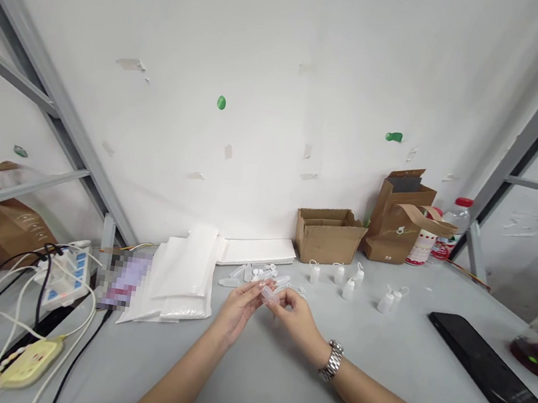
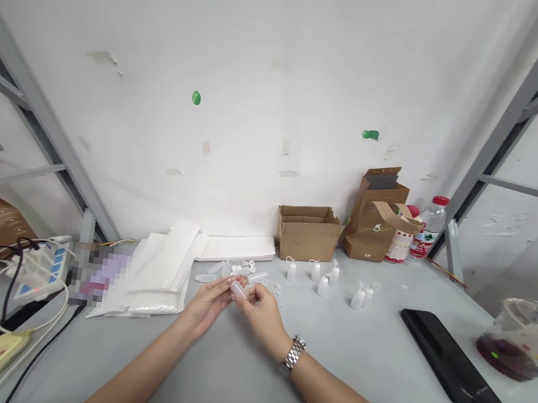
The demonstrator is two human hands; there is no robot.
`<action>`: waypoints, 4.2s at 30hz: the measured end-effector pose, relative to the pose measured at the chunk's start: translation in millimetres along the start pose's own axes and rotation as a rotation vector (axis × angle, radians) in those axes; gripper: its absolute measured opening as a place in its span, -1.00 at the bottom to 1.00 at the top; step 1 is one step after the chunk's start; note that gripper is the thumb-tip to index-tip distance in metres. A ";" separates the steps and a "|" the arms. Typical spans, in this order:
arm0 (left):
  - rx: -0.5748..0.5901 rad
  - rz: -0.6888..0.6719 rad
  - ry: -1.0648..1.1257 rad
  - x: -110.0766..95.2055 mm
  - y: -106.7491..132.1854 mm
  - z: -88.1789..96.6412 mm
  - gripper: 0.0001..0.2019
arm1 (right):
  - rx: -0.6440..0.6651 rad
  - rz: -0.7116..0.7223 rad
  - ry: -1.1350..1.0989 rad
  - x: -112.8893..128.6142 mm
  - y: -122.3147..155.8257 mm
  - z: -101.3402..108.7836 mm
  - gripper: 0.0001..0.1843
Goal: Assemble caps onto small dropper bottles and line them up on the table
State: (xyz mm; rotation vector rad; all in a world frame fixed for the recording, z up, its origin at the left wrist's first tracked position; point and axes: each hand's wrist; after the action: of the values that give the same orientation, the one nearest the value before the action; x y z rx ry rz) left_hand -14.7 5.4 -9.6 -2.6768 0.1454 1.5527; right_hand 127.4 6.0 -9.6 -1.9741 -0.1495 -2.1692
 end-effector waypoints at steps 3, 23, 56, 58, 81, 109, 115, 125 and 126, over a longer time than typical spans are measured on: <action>0.026 -0.017 -0.009 -0.6 1.2 -1.9 -0.72 | -0.091 0.109 0.140 1.1 3.5 0.2 -0.69; -0.076 -0.034 0.044 -0.7 0.7 -7.8 -0.72 | 0.150 -0.088 -0.266 0.5 -6.2 -0.7 -0.66; -0.116 -0.071 0.059 1.9 2.3 -7.8 -0.74 | 0.247 -0.057 -0.268 -1.2 -8.7 1.2 -0.61; -0.139 -0.083 0.063 4.0 2.3 -7.9 -0.75 | 0.178 -0.062 -0.224 -0.7 -7.8 0.4 -0.59; 0.079 0.067 0.108 -3.4 7.0 -11.5 -0.74 | 0.374 -0.115 -0.414 -4.1 -3.4 -0.5 -0.60; 0.003 0.015 0.111 -0.2 4.2 -11.2 -0.61 | 0.353 -0.201 -0.508 -1.8 -3.1 1.1 -0.57; -0.024 -0.075 0.078 2.5 4.2 -15.4 -0.65 | 0.229 -0.119 -0.400 -2.9 -7.6 -0.5 -0.59; -0.354 -0.166 0.070 -6.9 -6.1 5.9 -0.59 | -0.030 0.193 0.310 -13.6 -11.3 13.1 -0.71; -0.370 -0.165 0.061 -7.7 -7.3 8.3 -0.57 | -0.092 0.261 0.413 -16.4 -15.7 17.3 -0.72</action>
State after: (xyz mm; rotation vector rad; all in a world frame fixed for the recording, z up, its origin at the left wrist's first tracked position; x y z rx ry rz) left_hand -24.9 13.7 -7.1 -2.9137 -0.3891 1.5801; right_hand 142.2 26.4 -23.2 -1.4438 0.2598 -2.3758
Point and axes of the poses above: each hand's wrist, its own y-axis away from the middle knuckle, its own z-axis out of the back of the hand, x = y × z, and after that the axes turned 5 degrees about -z, right-handed
